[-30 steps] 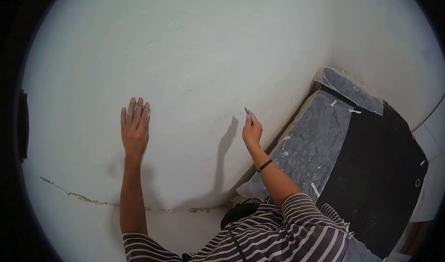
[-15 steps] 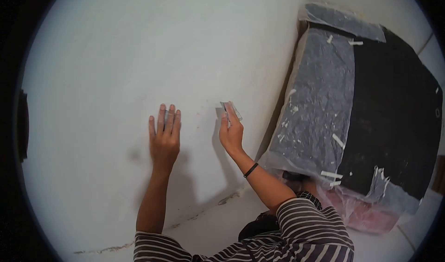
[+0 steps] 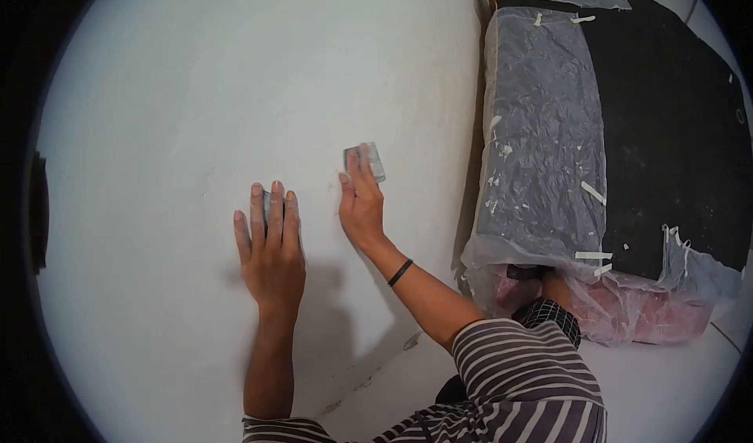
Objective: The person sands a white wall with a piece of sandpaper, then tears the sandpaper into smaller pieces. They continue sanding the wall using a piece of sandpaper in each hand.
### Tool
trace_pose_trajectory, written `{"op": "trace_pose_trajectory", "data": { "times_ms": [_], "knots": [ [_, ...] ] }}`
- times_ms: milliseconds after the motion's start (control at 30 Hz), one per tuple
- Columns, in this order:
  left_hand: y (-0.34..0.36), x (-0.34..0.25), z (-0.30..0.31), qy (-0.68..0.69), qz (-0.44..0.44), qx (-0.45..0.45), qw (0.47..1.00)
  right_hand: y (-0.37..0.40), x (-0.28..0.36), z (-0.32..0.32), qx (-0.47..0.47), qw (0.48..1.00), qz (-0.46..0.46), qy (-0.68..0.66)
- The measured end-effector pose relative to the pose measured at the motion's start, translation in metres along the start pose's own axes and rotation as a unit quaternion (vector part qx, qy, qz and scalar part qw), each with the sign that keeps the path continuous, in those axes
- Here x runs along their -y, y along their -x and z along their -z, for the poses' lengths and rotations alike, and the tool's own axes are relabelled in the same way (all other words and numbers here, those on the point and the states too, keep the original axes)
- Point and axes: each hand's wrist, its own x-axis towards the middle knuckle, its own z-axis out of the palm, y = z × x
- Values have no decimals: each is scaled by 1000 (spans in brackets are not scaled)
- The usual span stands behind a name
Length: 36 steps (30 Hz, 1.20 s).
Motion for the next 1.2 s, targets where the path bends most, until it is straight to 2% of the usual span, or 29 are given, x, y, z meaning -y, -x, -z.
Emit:
{"op": "trace_pose_trajectory", "data": {
  "times_ms": [100,233,333,367,467,500,600,633,700,767,867,900,1033,1133,1167,1200],
  "knots": [
    [-3,-1,-4,10,10,-13,1000,7,-2,-2,-3,996,87,-3],
    [-1,-3,-5,20,12,-23,999,-13,-30,-1,-59,998,-13,-36],
    [-3,-3,-3,26,14,-23,999,6,-7,-6,-50,995,70,-55],
    [-4,-3,-3,26,12,-26,999,12,-1,-5,-44,992,116,17],
    [-2,-1,-3,22,5,-27,999,-5,-17,-2,-44,993,113,-9],
    [-4,0,-5,24,5,-32,999,-17,-20,-3,-70,992,108,-10],
    [-1,-2,-5,42,13,-32,999,-28,-14,-4,-85,996,10,-4],
    [-2,-2,-5,46,15,-36,998,-15,-9,-1,-61,998,16,-6],
    [-3,-3,-6,50,15,-40,998,14,0,0,-58,994,92,25],
    [0,-3,-7,47,13,-36,998,11,-9,-4,-65,988,135,43],
    [1,-3,-7,50,6,-32,998,-50,-17,-4,-50,997,-53,-27],
    [1,-5,-8,61,11,-38,997,-45,-9,-5,-63,997,-38,-4],
    [-5,-6,-10,84,17,-48,995,13,2,2,-38,989,134,49],
    [-3,-6,-8,63,5,-36,997,-29,-10,1,-40,999,-10,-17],
    [-1,-7,-9,63,8,-34,997,-45,-4,1,-26,992,-110,-57],
    [-1,-8,-10,66,13,-36,997,-37,-4,-1,-30,997,-65,-38]
  ]
}}
